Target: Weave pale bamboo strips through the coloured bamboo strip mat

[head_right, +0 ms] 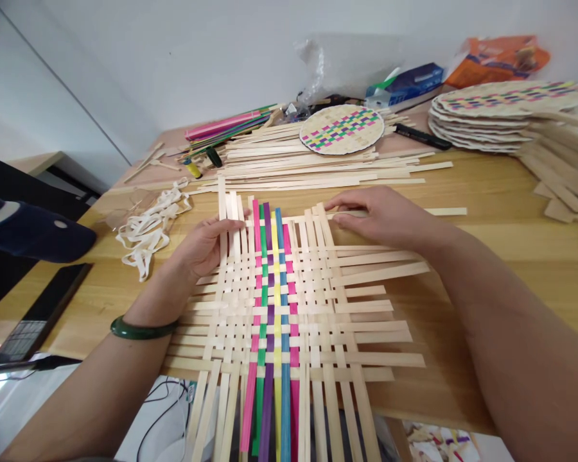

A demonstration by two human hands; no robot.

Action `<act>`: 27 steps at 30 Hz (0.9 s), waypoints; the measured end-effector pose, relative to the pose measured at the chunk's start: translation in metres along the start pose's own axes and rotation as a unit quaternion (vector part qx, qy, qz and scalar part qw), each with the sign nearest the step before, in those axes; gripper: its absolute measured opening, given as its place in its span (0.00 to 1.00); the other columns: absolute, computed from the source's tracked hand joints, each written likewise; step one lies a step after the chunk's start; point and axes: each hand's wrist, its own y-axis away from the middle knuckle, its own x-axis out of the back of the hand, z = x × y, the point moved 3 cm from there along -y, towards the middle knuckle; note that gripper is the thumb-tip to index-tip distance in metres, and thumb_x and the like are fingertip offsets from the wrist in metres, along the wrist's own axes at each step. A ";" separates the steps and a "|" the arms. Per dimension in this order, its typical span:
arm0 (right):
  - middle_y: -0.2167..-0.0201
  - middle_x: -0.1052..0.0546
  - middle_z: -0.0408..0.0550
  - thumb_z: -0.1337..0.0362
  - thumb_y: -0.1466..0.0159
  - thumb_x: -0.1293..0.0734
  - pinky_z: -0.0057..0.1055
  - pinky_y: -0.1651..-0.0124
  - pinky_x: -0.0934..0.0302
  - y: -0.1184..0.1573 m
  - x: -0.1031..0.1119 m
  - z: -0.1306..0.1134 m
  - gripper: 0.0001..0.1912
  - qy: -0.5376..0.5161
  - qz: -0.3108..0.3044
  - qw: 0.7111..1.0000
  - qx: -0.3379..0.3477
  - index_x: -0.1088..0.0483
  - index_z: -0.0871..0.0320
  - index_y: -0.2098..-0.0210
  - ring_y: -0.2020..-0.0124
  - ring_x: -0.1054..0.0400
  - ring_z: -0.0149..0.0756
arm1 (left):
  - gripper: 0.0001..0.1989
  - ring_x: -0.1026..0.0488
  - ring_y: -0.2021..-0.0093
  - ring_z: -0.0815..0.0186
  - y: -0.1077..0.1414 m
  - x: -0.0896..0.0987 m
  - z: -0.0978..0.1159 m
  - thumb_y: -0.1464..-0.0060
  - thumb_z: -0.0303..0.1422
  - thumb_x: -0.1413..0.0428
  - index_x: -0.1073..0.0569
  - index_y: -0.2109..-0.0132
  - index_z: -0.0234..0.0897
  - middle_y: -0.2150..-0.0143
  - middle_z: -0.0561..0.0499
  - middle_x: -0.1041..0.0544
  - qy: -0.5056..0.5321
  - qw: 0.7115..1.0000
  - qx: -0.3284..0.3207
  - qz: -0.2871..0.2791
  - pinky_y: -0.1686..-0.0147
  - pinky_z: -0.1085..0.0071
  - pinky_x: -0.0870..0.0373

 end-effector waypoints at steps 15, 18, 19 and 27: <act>0.64 0.19 0.44 0.54 0.40 0.37 0.37 0.55 0.34 -0.002 -0.002 0.015 0.15 -0.012 0.019 1.000 -0.014 0.23 0.53 0.62 0.62 0.26 0.41 | 0.07 0.20 0.73 0.64 0.001 0.001 0.005 0.43 0.23 0.46 0.24 0.67 0.28 0.73 0.45 0.19 0.034 0.997 0.025 0.065 0.61 0.67 0.20; 0.63 0.19 0.45 0.53 0.41 0.37 0.37 0.55 0.34 -0.001 -0.001 0.010 0.15 -0.026 0.028 0.999 -0.010 0.23 0.54 0.63 0.62 0.26 0.42 | 0.09 0.20 0.73 0.64 0.000 0.000 0.004 0.42 0.23 0.48 0.24 0.66 0.28 0.73 0.45 0.19 0.046 0.997 0.023 0.063 0.61 0.68 0.20; 0.63 0.19 0.45 0.53 0.41 0.36 0.38 0.54 0.34 -0.001 -0.001 0.007 0.15 -0.028 0.028 0.999 -0.007 0.23 0.54 0.63 0.61 0.26 0.42 | 0.08 0.20 0.72 0.64 0.000 0.000 0.004 0.42 0.23 0.48 0.24 0.66 0.28 0.73 0.46 0.19 0.048 0.997 0.021 0.063 0.61 0.68 0.20; 0.63 0.19 0.45 0.50 0.41 0.35 0.36 0.60 0.34 0.002 0.005 0.002 0.17 -0.006 -0.002 1.000 -0.028 0.22 0.52 0.61 0.63 0.26 0.42 | 0.07 0.19 0.66 0.62 -0.002 0.002 0.002 0.43 0.24 0.47 0.24 0.66 0.29 0.72 0.45 0.20 0.052 0.996 0.025 0.070 0.58 0.67 0.21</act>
